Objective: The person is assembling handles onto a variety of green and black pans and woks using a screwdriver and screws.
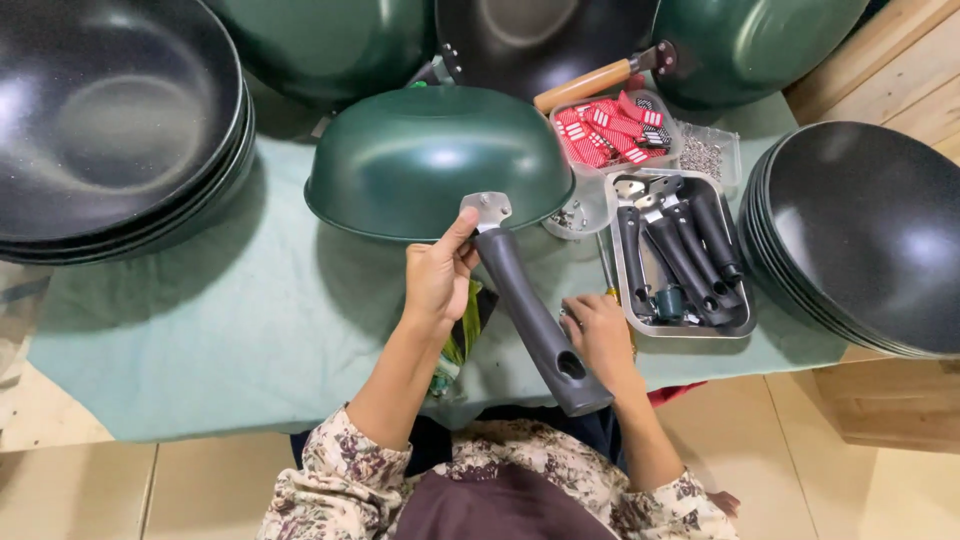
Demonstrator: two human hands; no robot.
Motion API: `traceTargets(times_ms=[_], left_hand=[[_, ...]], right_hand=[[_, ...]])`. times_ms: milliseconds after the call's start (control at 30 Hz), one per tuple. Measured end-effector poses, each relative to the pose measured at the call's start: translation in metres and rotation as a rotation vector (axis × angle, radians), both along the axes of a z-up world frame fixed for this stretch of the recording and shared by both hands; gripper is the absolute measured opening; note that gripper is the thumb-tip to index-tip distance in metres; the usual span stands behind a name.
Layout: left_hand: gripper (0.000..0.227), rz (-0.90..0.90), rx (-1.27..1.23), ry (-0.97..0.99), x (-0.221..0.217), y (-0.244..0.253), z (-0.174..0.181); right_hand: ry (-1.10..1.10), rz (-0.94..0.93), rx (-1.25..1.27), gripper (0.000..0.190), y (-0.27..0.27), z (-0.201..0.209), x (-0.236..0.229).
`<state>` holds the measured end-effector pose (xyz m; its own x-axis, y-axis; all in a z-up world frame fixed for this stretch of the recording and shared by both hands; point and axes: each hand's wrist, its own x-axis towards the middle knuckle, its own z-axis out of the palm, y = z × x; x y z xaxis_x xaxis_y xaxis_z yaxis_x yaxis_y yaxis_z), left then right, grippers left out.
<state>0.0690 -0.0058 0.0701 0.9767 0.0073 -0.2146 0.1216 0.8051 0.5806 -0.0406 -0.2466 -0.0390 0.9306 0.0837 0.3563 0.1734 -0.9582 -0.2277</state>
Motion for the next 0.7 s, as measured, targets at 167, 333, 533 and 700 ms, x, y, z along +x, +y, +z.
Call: traceTargets(times_ms=[167,333,533,700], left_hand=[[0.004,0.008,-0.018,0.008,0.002,0.002,-0.005],[0.004,-0.01,-0.047,0.019,0.004,0.005,-0.013],[0.005,-0.015,-0.06,0.043,0.003,0.004,-0.022],[0.009,-0.021,-0.041,0.06,0.004,0.004,-0.025]], right_hand=[[-0.087,0.009,-0.035,0.012,-0.001,-0.013,0.004],[-0.132,0.07,0.017,0.009,0.007,0.013,0.007],[-0.39,0.168,0.406,0.015,0.056,0.129,0.023],[-0.553,0.362,0.371,0.017,0.089,0.171,0.059]])
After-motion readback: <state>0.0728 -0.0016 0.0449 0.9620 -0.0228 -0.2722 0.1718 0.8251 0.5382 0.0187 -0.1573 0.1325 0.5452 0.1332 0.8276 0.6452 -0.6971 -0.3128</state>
